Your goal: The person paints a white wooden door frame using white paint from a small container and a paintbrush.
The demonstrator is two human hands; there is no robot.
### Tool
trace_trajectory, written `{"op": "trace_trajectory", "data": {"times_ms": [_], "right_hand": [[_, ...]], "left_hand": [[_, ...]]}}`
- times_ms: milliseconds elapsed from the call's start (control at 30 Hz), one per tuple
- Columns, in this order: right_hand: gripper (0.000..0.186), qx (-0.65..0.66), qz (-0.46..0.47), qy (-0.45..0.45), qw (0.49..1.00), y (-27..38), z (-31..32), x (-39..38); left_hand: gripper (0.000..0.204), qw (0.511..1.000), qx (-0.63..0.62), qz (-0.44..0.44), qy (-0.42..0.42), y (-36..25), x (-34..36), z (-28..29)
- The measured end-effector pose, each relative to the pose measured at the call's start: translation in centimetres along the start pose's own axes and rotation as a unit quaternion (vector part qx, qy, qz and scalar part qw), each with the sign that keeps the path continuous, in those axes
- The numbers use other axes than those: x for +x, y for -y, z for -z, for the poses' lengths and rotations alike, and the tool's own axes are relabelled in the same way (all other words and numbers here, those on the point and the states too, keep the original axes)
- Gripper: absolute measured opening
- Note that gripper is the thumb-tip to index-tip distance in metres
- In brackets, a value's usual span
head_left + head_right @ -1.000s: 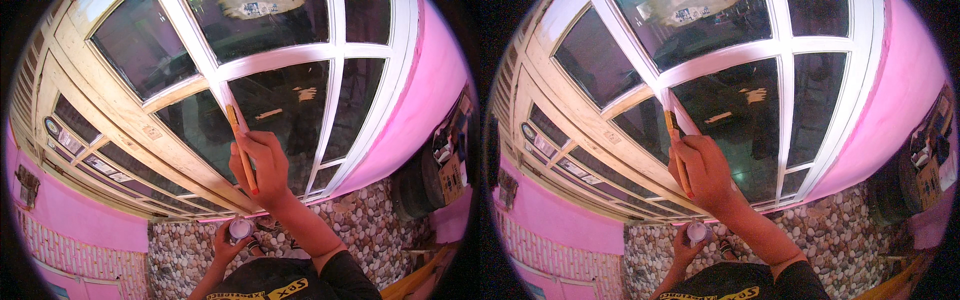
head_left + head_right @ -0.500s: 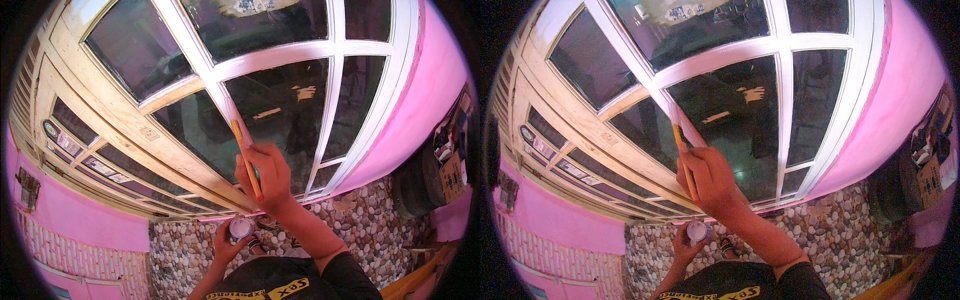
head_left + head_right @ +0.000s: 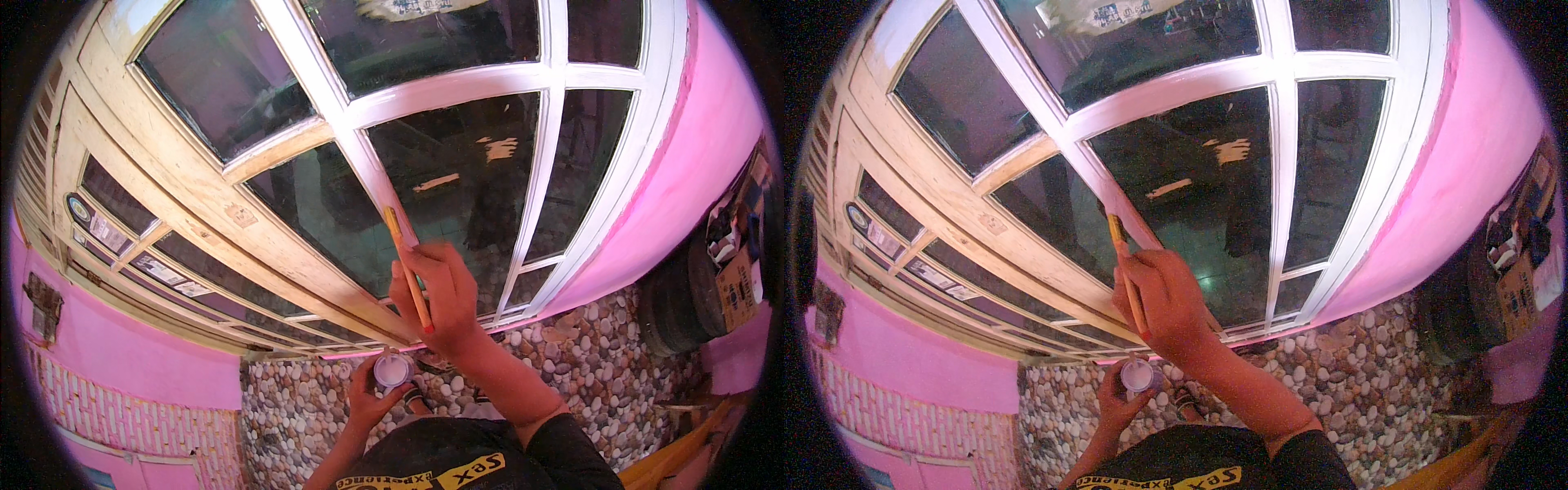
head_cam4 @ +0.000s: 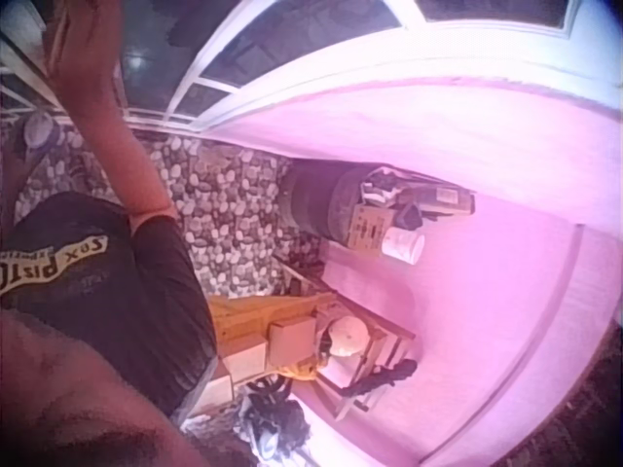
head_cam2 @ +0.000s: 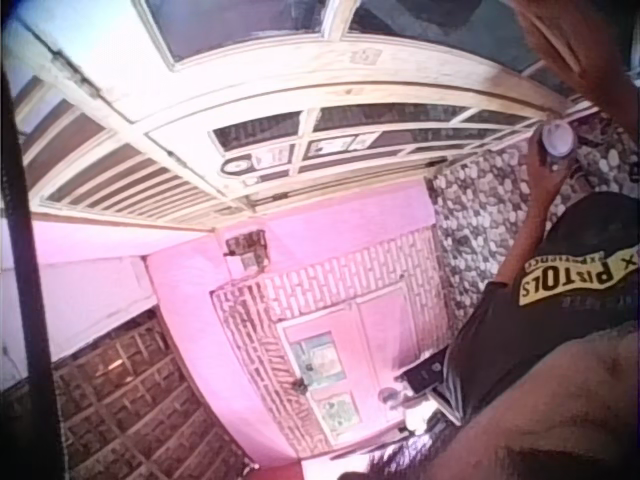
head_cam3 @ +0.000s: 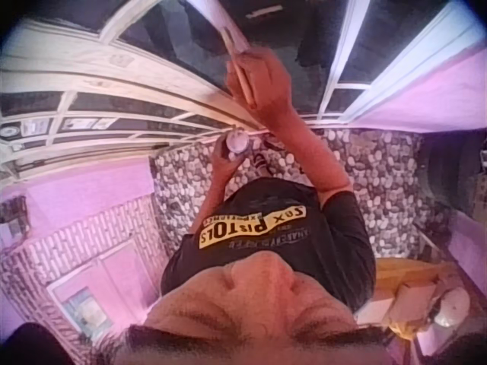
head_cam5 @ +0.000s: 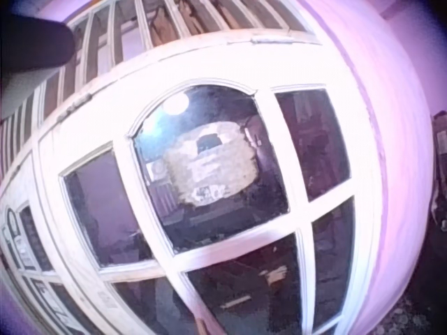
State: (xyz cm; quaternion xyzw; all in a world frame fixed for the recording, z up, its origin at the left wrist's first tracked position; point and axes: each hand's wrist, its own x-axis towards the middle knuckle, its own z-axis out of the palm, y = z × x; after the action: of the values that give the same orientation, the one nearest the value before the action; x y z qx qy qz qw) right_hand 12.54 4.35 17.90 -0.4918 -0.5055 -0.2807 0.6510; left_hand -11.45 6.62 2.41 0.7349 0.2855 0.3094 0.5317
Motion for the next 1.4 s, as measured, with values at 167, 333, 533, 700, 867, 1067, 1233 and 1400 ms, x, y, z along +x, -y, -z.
{"op": "trace_trajectory", "data": {"times_ms": [167,333,533,700,867,1067,1233,1400], "right_hand": [[0.034,0.024,-0.022,0.013,0.999,0.3,1.0,-0.9],[0.035,0.018,0.001,-0.015,1.0,0.3,0.0,1.0],[0.036,-0.001,-0.014,0.015,1.0,-0.1,0.5,-0.7],[0.036,0.016,-0.025,0.012,0.999,0.4,0.9,-0.1],[0.035,0.023,0.005,-0.018,1.0,0.2,0.0,1.7],[0.036,0.013,-0.038,0.034,0.999,0.3,0.8,-0.3],[0.035,0.021,-0.02,-0.001,1.0,0.7,0.8,0.7],[0.035,0.036,-0.004,-0.022,0.999,0.0,-0.1,1.0]], "left_hand": [[0.077,1.0,0.004,0.001,0.014,-0.3,0.0,-0.1],[0.076,1.0,-0.007,-0.008,-0.001,-0.2,-0.3,-0.2],[0.077,1.0,-0.003,0.002,0.006,-0.1,-0.1,-0.2],[0.077,1.0,0.0,0.003,0.001,0.5,-0.3,0.0],[0.077,0.999,-0.035,0.001,0.001,0.1,-0.1,-0.4],[0.077,1.0,-0.016,0.008,0.001,0.5,-0.2,-0.2],[0.076,1.0,-0.004,-0.003,0.0,0.2,-0.2,-0.3],[0.074,1.0,-0.021,0.0,0.017,-0.5,0.3,-0.4]]}}
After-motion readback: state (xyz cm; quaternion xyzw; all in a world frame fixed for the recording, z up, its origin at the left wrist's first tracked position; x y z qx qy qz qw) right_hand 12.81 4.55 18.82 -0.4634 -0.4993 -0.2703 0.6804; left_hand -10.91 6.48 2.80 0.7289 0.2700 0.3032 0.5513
